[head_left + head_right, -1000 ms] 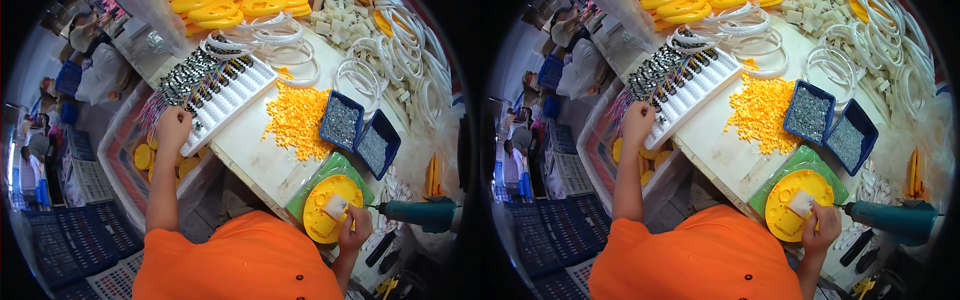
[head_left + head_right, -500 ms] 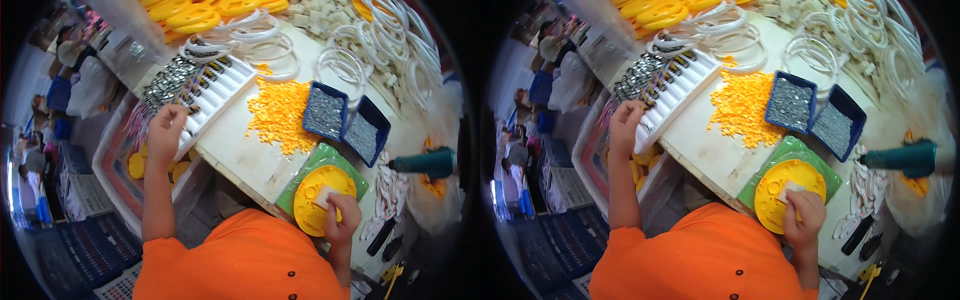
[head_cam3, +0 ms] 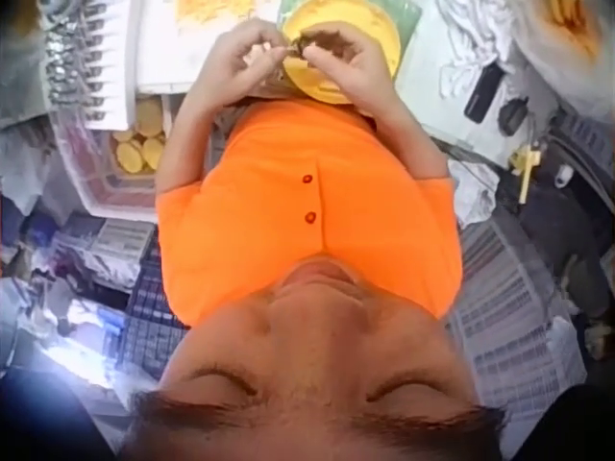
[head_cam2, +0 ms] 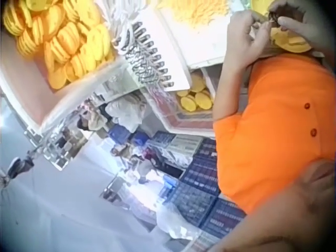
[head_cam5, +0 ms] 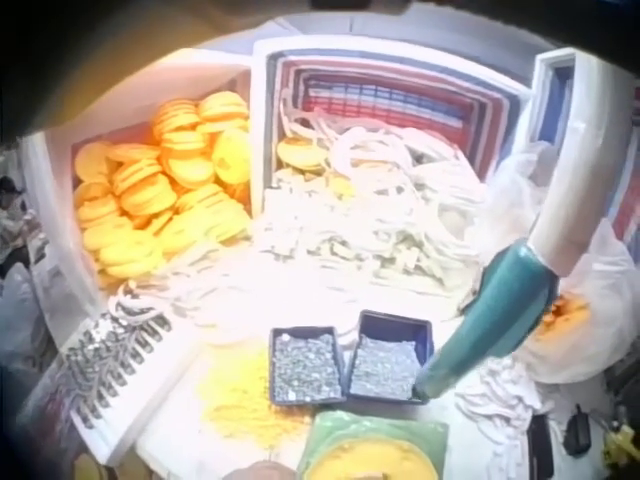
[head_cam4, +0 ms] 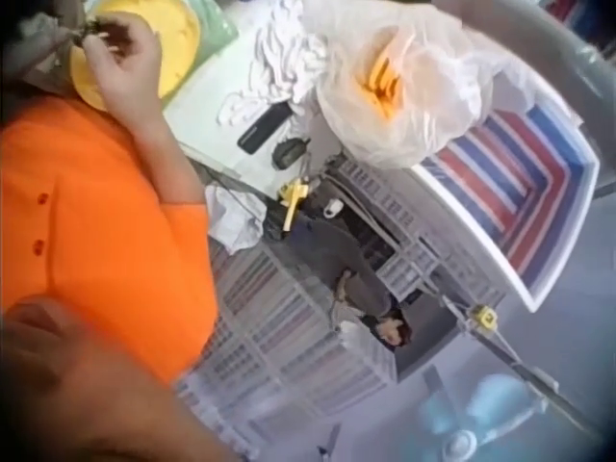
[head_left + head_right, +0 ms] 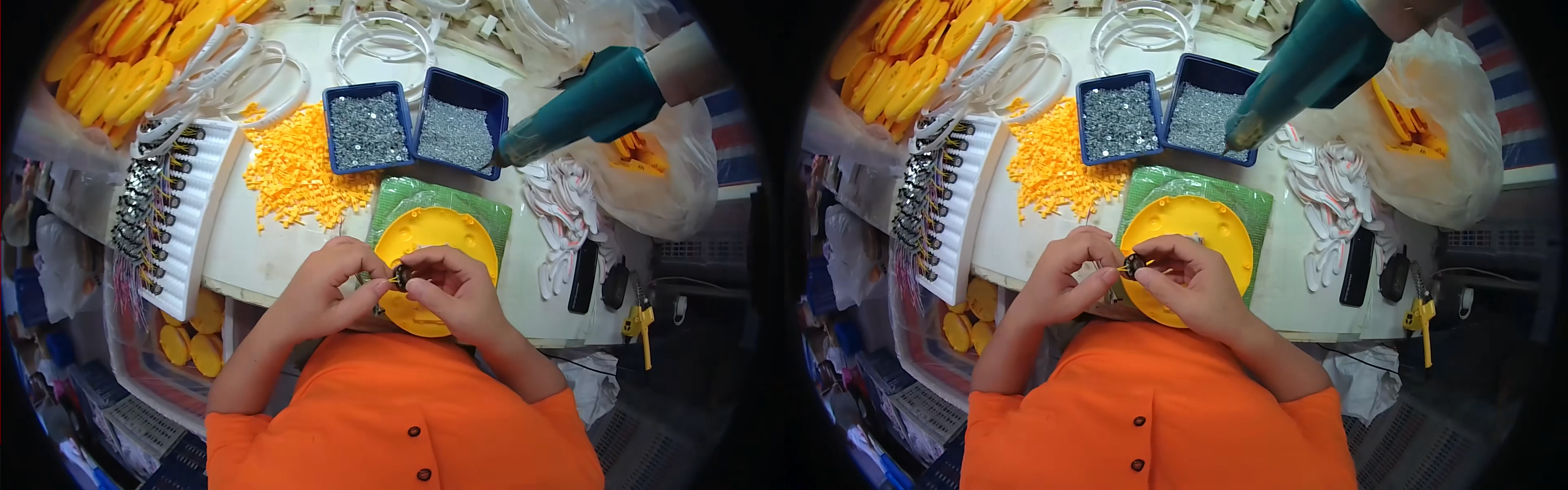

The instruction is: Assembling yellow circular toy components using a power screwdriver and glue.

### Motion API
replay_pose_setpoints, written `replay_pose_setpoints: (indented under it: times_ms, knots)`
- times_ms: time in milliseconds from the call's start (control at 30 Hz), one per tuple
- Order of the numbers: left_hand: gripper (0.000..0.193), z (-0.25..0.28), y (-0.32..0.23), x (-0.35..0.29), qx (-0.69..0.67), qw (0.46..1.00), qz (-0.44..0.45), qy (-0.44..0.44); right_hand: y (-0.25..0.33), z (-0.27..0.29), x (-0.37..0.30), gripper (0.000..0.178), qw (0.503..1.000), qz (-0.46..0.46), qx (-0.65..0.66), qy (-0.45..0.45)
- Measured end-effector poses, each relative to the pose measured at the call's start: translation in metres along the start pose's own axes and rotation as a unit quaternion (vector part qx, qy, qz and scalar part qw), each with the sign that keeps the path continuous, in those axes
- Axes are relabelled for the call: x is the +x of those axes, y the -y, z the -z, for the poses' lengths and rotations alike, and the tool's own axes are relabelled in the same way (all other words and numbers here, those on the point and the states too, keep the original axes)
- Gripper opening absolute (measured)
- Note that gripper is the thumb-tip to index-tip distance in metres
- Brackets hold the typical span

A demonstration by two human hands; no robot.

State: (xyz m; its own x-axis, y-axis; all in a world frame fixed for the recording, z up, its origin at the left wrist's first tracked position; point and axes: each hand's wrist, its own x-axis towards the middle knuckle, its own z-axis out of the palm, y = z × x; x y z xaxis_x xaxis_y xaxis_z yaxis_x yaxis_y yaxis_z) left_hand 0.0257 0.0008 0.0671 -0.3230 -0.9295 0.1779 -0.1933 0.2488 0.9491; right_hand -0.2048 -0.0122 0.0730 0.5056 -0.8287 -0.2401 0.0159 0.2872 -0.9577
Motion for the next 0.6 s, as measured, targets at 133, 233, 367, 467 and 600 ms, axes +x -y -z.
replay_pose_setpoints:
  times_ms: [133, 233, 367, 467, 600]
  knots:
    - [0.005, 0.001, -0.004, 0.007, -0.008, 0.999, 0.03, 0.036, 0.003, 0.005, -0.003, 0.024, 0.983, 0.11, -0.136, -0.051]
    - [0.009, 0.008, -0.004, 0.013, 0.102, 0.992, -0.011, 0.073, 0.004, 0.01, 0.002, 0.023, 0.91, 0.208, -0.355, -0.049]
    - [0.015, 0.013, 0.014, 0.017, 0.309, 0.944, -0.07, 0.09, -0.004, 0.01, 0.015, 0.021, 0.784, 0.278, -0.553, -0.05]
    - [0.017, 0.017, 0.028, 0.023, 0.355, 0.925, -0.104, 0.086, -0.021, 0.007, 0.021, 0.018, 0.787, 0.254, -0.561, -0.04]
    - [0.019, 0.03, 0.034, 0.048, 0.344, 0.93, -0.127, 0.005, -0.025, 0.008, 0.023, 0.018, 0.791, 0.257, -0.554, -0.039]
